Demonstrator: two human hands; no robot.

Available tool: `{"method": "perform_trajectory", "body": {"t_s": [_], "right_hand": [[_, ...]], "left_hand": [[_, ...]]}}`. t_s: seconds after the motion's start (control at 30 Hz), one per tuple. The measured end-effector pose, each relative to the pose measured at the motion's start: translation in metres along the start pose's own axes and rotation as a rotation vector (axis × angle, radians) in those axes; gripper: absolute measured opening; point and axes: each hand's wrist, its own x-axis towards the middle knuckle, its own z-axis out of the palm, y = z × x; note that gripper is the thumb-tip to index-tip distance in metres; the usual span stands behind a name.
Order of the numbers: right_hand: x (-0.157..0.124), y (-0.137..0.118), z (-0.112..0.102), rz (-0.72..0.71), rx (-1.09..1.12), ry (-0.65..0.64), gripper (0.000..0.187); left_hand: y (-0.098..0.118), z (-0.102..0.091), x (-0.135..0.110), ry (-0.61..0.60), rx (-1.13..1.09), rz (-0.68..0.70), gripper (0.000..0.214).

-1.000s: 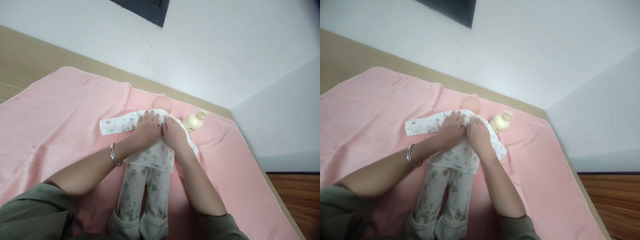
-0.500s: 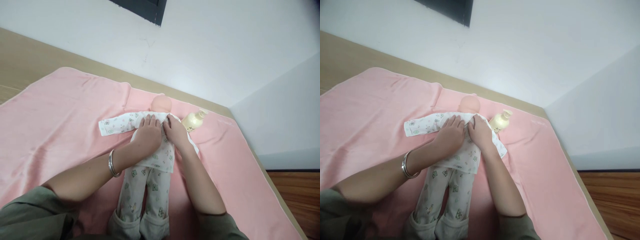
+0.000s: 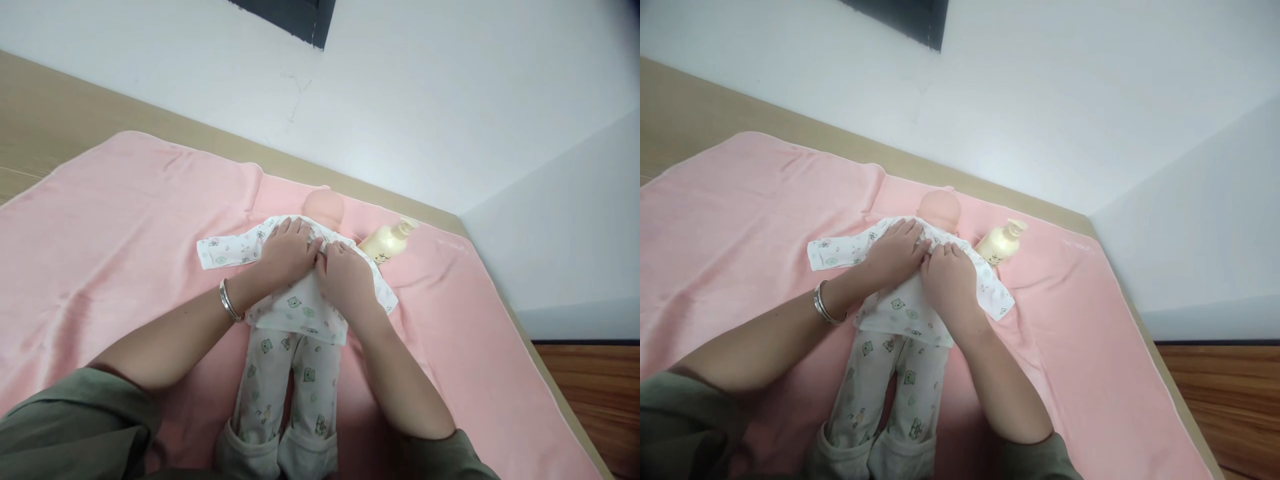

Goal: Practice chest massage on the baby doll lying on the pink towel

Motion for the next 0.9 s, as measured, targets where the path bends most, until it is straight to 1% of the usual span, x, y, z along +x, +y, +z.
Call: {"method": "perform_trajectory", "body": {"t_s": [0.13, 0.2, 0.3, 0.37, 0.43, 0.53, 0.6, 0.73, 0.8, 0.9], "right_hand": [[0.009, 0.008, 0.009, -0.004, 0.107, 0.001, 0.034], [0.017, 0.017, 0.017, -0.015, 0.175, 0.009, 0.040], [0.028, 0.031, 0.032, -0.008, 0.254, 0.056, 0.054], [0.033, 0.037, 0.040, -0.007, 0.266, 0.074, 0.058], [0.035, 0.040, 0.044, -0.017, 0.247, 0.067, 0.060], [0.035, 0.040, 0.043, -0.028, 0.198, 0.075, 0.059], [0.032, 0.037, 0.040, -0.037, 0.176, 0.097, 0.055], [0.025, 0.029, 0.033, -0.042, 0.158, 0.106, 0.050], [0.021, 0.024, 0.032, -0.028, 0.137, 0.105, 0.049], [0.016, 0.018, 0.031, -0.017, 0.103, 0.107, 0.050]], "left_hand": [[-0.001, 0.001, 0.002, -0.032, -0.002, -0.060, 0.053], [0.001, 0.002, 0.001, -0.032, 0.002, -0.065, 0.055], [0.006, 0.001, -0.003, -0.045, 0.023, -0.082, 0.056], [0.011, -0.001, -0.007, -0.065, 0.034, -0.079, 0.054], [0.016, -0.005, -0.011, -0.085, 0.030, -0.048, 0.047], [0.020, -0.011, -0.014, -0.103, -0.006, -0.005, 0.037], [0.021, -0.012, -0.013, -0.103, -0.030, -0.016, 0.034], [0.022, -0.010, -0.011, -0.102, -0.028, -0.067, 0.038], [0.022, -0.009, -0.010, -0.110, -0.020, -0.072, 0.041], [0.020, -0.008, -0.008, -0.113, -0.023, -0.068, 0.038]]}}
